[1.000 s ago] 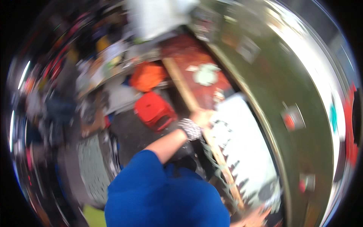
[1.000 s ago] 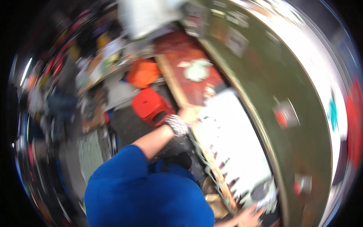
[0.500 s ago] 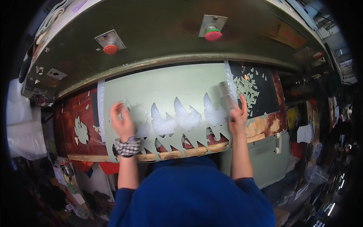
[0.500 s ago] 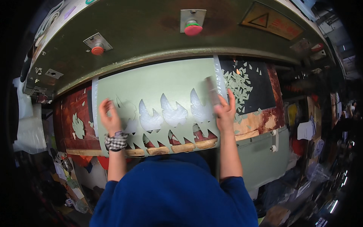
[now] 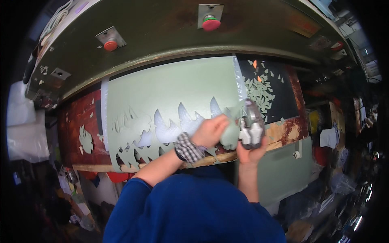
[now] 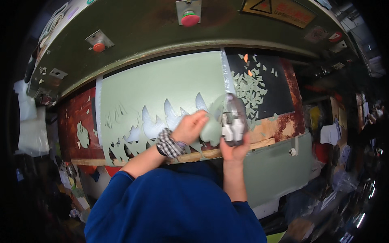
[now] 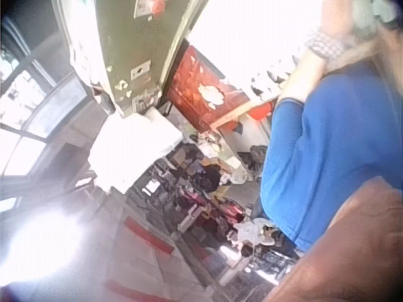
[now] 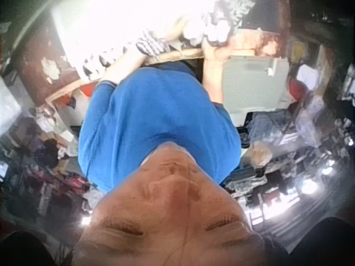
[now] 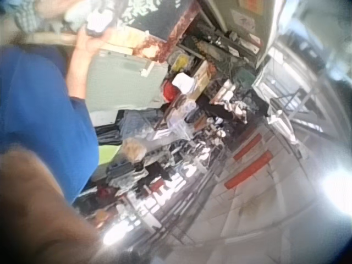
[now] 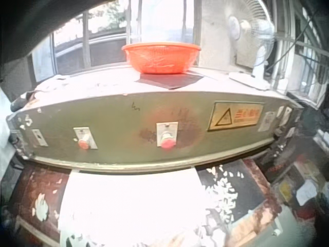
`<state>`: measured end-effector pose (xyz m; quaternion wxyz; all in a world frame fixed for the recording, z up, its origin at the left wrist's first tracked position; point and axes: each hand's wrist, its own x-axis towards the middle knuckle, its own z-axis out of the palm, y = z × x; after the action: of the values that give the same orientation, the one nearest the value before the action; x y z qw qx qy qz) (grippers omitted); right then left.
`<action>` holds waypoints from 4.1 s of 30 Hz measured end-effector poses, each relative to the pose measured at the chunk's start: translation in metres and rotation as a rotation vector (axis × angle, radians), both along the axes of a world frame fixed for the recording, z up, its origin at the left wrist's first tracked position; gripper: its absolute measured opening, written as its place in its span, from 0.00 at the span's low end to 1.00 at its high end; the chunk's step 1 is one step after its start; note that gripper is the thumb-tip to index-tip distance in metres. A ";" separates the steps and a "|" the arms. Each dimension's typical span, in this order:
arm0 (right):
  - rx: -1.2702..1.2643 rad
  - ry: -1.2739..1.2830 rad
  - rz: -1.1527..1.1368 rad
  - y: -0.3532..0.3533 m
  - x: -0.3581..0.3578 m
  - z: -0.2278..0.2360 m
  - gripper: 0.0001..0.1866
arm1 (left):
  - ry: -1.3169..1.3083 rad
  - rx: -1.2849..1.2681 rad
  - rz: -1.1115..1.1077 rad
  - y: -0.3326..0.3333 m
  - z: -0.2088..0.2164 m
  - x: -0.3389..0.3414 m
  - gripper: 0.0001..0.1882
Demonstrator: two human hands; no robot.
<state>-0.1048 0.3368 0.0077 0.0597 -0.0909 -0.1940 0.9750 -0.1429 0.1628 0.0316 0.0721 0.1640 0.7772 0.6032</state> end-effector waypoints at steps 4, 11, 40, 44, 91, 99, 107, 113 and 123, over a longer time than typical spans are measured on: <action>-0.046 -0.016 -0.116 0.065 -0.008 -0.014 0.34 | -0.175 0.087 0.160 -0.062 -0.014 0.013 0.11; 1.833 -0.342 -0.599 0.138 -0.016 -0.059 0.37 | -0.067 -0.104 0.385 -0.133 -0.013 0.054 0.10; 1.686 0.488 0.421 -0.233 -0.029 0.001 0.21 | -0.150 -0.171 0.880 -0.270 -0.047 0.093 0.25; 2.012 0.644 0.325 -0.262 -0.035 -0.004 0.26 | -0.299 0.031 0.805 -0.268 -0.044 0.093 0.30; 1.790 0.821 0.174 -0.272 0.005 -0.014 0.19 | -0.078 -0.549 1.041 -0.289 -0.026 0.092 0.28; 1.463 0.775 0.466 -0.293 0.011 -0.010 0.30 | 0.200 -0.227 0.751 -0.254 -0.021 0.116 0.23; 1.371 0.523 0.415 -0.270 0.005 -0.007 0.23 | 0.190 0.039 1.371 -0.372 -0.015 0.151 0.26; 1.406 0.344 0.416 -0.233 0.010 -0.018 0.17 | -0.112 -0.547 1.524 -0.491 -0.070 0.172 0.31; 1.443 0.199 0.348 -0.234 0.034 -0.026 0.13 | -0.337 -0.699 1.394 -0.514 -0.084 0.158 0.37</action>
<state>-0.0706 0.1024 -0.0180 -0.0332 0.0916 -0.7905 0.6046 0.0152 -0.3508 -0.0525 -0.1579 -0.4852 0.8237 0.2473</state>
